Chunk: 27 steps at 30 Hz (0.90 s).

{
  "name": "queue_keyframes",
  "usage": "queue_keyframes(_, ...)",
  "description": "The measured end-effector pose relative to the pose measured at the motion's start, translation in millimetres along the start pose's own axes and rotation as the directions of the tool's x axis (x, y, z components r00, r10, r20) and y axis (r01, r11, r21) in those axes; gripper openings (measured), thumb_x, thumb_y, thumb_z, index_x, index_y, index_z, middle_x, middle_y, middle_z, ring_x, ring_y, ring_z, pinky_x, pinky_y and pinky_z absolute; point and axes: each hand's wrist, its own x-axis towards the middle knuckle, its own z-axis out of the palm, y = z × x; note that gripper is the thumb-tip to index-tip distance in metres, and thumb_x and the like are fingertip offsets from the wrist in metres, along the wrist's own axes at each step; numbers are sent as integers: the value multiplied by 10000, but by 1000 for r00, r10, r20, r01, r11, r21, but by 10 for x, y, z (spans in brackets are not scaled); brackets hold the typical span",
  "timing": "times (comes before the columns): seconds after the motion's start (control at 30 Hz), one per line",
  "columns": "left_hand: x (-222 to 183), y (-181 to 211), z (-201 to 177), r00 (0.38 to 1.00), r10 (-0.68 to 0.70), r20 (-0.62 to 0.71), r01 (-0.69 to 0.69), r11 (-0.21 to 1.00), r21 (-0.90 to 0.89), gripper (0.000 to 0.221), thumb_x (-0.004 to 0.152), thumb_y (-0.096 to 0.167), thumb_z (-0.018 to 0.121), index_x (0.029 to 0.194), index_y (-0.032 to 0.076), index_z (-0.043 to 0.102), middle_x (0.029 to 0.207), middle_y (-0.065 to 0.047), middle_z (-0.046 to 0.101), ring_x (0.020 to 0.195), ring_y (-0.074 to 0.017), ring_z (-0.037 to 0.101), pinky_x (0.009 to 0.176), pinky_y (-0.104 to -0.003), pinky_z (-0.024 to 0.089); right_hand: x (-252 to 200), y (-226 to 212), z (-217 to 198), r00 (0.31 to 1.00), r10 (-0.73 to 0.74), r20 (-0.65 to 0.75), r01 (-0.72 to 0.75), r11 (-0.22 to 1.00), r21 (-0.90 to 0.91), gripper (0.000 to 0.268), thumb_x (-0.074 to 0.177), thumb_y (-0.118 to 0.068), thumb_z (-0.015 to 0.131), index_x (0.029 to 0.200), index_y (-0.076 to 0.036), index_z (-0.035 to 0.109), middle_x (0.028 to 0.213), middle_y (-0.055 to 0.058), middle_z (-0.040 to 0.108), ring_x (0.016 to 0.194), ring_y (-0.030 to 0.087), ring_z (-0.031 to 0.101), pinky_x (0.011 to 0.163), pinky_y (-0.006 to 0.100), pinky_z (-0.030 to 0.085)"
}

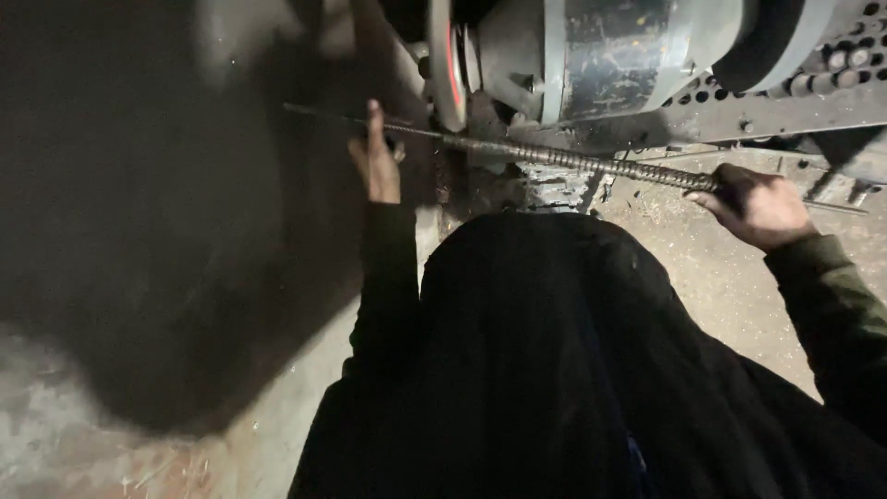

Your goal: The recorder uses a bench grinder to clean a long, coiled metal rod and then inspects an engine cylinder head.

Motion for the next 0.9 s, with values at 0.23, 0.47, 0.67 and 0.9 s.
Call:
queue_keyframes(0.23,406,-265,149,954,91,286,-15,966,-257,654,1062,495,749,1160,-66,428,774,-133,447,509,-200,488,464,-347,358,158,-122,122,982,156,-107,-161,986,-32,489,1040,-558,631,1052,-71,671,788,172,700,699,357,695,660,437,546)
queue_keyframes(0.47,-3,-67,128,988,-18,155,0,993,117,950,887,624,643,1489,-44,337,923,-80,635,561,-113,512,468,-285,404,134,-134,135,991,75,-114,-71,997,40,513,1023,-552,611,1127,-56,685,843,195,714,701,382,694,661,482,541)
queue_keyframes(0.67,-351,171,24,987,-76,143,69,996,54,1028,937,608,597,1568,-7,66,1058,-3,587,639,-109,570,528,-268,426,83,112,271,993,110,-50,-109,994,14,583,1033,-558,599,1230,-14,670,834,191,712,606,342,686,617,460,553)
queue_keyframes(0.9,130,-364,-114,967,61,248,-34,993,-111,603,974,516,661,1203,-30,547,706,-99,549,453,-173,497,409,-339,371,-37,-46,311,984,87,-155,-80,996,46,490,1006,-551,643,1018,-64,698,806,167,686,629,357,665,570,442,511)
